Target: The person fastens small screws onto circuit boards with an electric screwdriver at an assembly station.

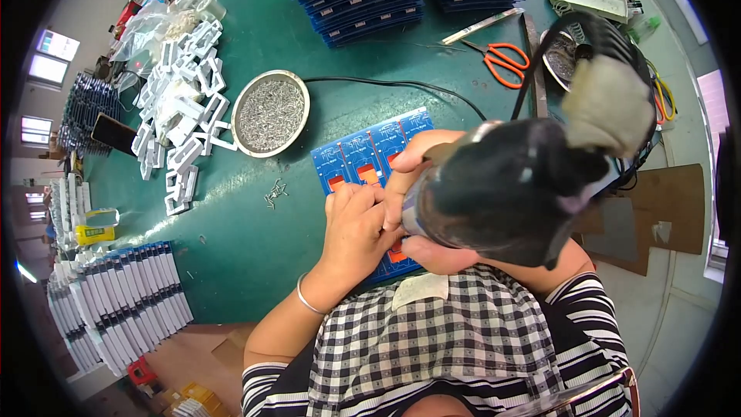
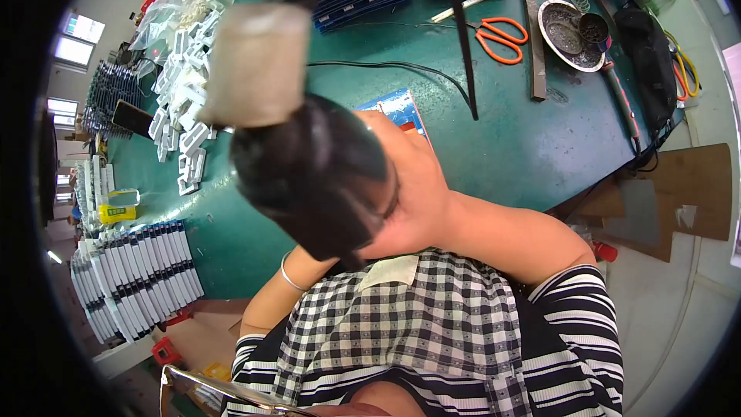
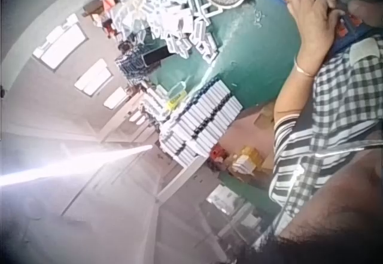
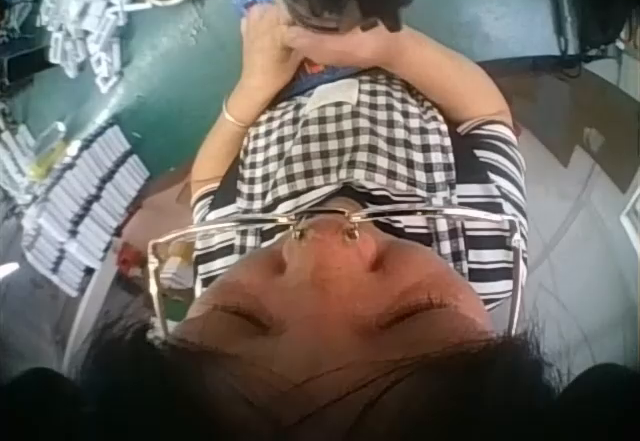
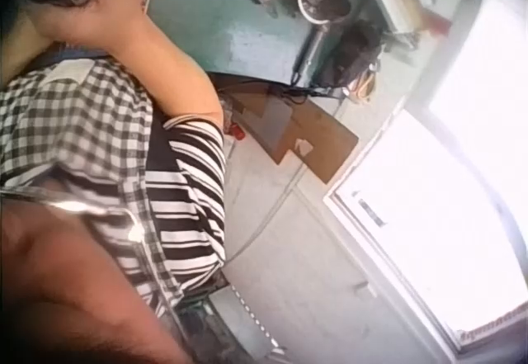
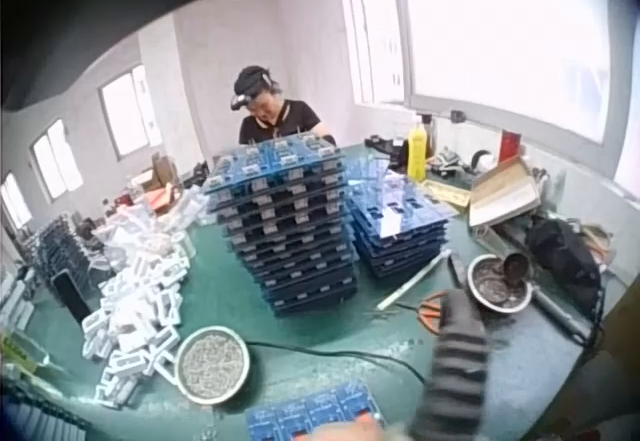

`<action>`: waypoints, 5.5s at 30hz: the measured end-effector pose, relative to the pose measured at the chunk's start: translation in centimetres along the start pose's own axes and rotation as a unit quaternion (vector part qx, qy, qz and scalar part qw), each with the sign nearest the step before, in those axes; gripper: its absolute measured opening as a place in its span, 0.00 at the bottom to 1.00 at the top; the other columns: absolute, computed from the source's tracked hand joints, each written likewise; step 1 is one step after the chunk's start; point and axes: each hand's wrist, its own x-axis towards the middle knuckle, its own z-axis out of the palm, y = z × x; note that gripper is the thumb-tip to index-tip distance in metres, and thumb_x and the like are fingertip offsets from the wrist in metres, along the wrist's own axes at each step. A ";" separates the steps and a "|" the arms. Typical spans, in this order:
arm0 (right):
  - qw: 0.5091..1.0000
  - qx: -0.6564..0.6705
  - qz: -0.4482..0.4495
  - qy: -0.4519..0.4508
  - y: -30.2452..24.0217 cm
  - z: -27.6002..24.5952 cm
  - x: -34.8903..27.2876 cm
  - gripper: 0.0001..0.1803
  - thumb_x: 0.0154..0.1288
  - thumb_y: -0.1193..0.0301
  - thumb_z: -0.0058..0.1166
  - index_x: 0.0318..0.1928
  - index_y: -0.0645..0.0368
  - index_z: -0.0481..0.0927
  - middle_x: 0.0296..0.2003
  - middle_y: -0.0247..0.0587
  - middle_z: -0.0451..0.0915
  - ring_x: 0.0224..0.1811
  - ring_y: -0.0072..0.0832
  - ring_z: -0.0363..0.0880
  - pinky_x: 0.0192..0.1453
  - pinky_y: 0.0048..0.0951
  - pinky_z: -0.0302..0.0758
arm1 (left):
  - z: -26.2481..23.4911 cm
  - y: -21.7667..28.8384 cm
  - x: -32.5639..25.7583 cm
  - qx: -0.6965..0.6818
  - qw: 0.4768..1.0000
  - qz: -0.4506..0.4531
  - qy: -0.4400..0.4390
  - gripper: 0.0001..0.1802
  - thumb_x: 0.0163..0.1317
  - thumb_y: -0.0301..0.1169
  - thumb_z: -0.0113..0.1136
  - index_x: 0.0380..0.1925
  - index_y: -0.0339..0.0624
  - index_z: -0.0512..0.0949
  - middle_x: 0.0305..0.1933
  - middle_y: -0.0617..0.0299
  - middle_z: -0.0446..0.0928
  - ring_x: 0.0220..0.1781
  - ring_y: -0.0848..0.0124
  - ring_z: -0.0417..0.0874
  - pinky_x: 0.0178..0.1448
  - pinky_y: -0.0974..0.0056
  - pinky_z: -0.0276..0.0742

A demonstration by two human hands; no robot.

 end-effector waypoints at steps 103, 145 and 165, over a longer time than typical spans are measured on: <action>0.930 0.237 -0.107 0.261 0.3 -4.8 -5.3 0.37 0.58 0.65 0.60 0.59 0.67 0.54 0.30 0.47 0.76 0.30 0.29 0.78 0.37 0.28 0.78 | 1.4 1.4 1.6 -0.016 0.997 0.027 -0.064 0.09 0.45 0.22 0.65 0.29 0.42 0.79 0.31 0.62 0.74 0.35 0.63 0.75 0.40 0.61 0.69; 0.989 -0.055 -0.123 0.065 0.5 -1.1 0.1 0.36 0.35 0.70 0.69 0.50 0.63 0.71 0.41 0.41 0.78 0.34 0.30 0.81 0.39 0.27 0.76 | -3.7 -1.9 4.0 0.039 0.997 0.036 0.054 0.07 0.50 0.23 0.62 0.32 0.40 0.80 0.34 0.56 0.78 0.38 0.58 0.78 0.42 0.58 0.73; 0.936 0.273 -0.083 0.206 0.0 -4.8 -3.3 0.35 0.54 0.59 0.60 0.56 0.59 0.58 0.26 0.46 0.74 0.25 0.35 0.77 0.32 0.34 0.76 | -8.8 -13.0 5.9 0.102 0.965 -0.195 0.142 0.05 0.54 0.25 0.59 0.32 0.37 0.79 0.28 0.54 0.79 0.27 0.64 0.79 0.34 0.63 0.74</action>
